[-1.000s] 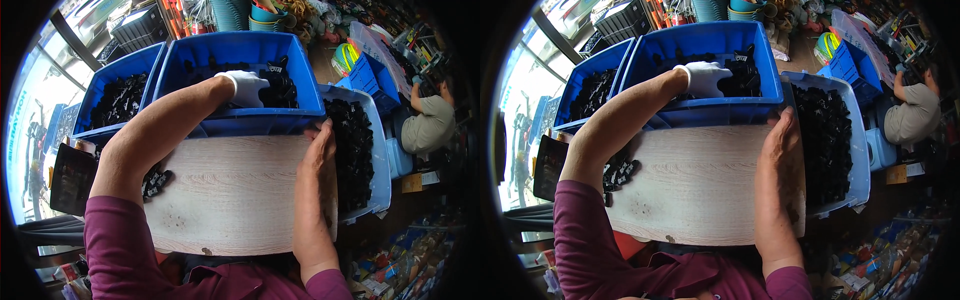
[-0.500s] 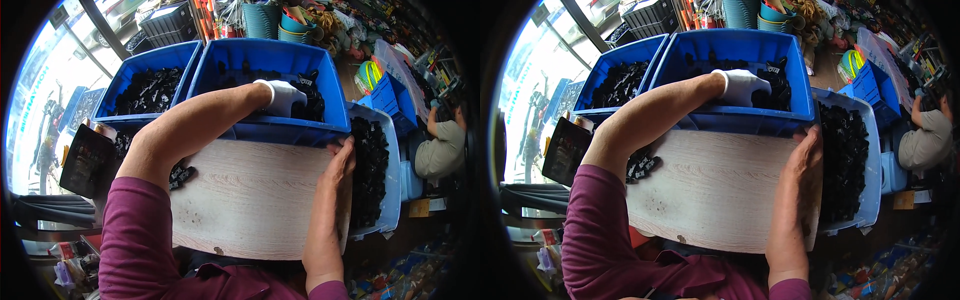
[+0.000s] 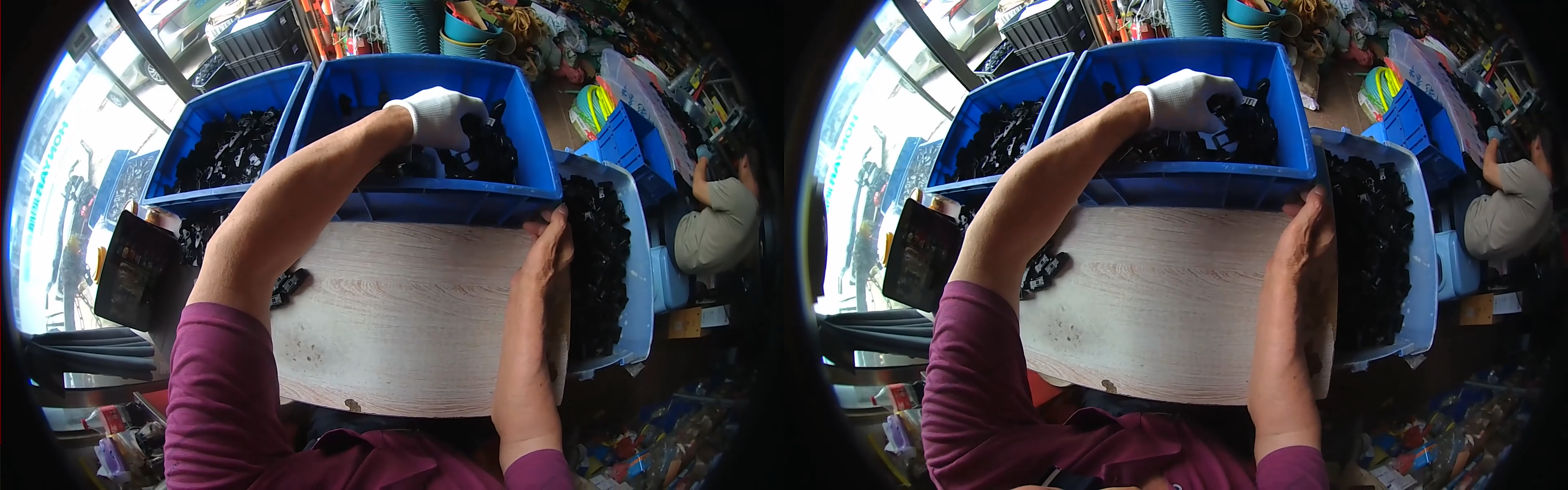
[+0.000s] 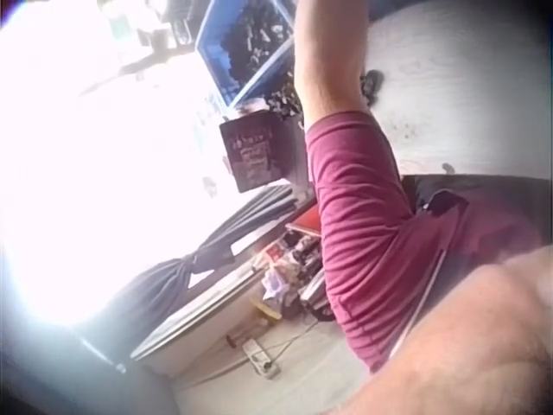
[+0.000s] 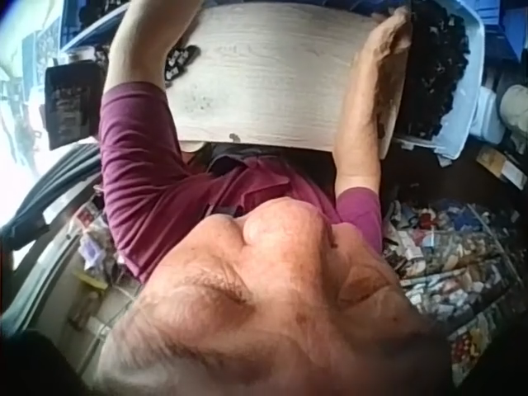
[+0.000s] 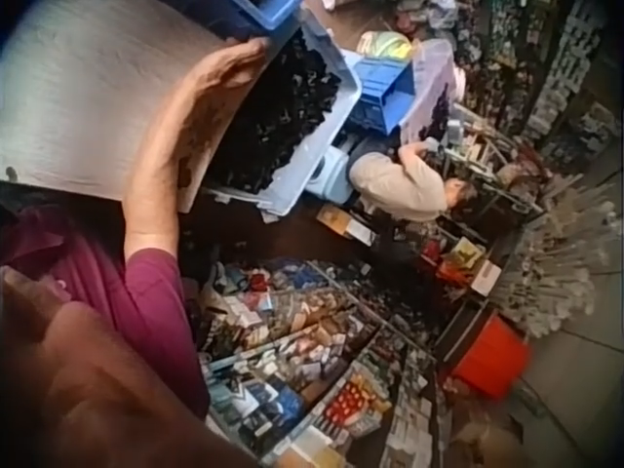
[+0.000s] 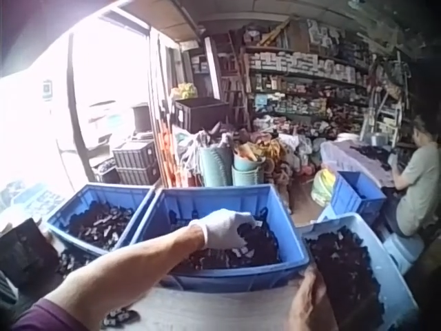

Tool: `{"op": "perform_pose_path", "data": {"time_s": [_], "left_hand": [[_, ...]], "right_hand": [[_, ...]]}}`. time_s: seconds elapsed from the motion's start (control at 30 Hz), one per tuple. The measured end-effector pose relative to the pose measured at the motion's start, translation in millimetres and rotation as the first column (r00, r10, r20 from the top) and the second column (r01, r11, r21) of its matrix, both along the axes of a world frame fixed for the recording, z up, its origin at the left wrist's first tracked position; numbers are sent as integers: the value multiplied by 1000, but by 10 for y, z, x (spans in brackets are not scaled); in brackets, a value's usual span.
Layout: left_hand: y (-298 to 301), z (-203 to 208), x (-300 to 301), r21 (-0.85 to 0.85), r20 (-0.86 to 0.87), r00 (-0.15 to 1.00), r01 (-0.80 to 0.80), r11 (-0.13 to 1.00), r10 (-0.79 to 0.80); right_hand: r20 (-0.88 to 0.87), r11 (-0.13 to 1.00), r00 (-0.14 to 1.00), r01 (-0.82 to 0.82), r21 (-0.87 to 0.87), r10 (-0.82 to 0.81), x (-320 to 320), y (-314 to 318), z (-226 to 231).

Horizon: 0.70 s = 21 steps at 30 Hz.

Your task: Inspecting and sorting small black plastic latch components at a workbench.

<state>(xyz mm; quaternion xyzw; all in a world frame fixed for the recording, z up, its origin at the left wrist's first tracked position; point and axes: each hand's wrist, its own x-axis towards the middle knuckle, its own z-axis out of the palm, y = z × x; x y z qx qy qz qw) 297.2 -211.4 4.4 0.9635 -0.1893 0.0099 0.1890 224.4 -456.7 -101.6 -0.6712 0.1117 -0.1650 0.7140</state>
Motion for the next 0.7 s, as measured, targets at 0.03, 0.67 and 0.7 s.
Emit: {"op": "perform_pose_path", "data": {"time_s": [0.03, 0.67, 0.7], "left_hand": [[27, 1, 8, -20, 36, 999, -3, 1000, 4], [-513, 308, -1356, -259, 648, 760, 173, 950, 38], [-539, 195, -1470, -213, 645, 764, 172, 962, 6]], "right_hand": [[7, 1000, 1000, 0, -17, 0, -8, 8, 9], [43, 981, 996, -64, -181, 73, 36, -125, -92], [28, 981, 997, -71, -179, 77, 14, -90, -86]]}}
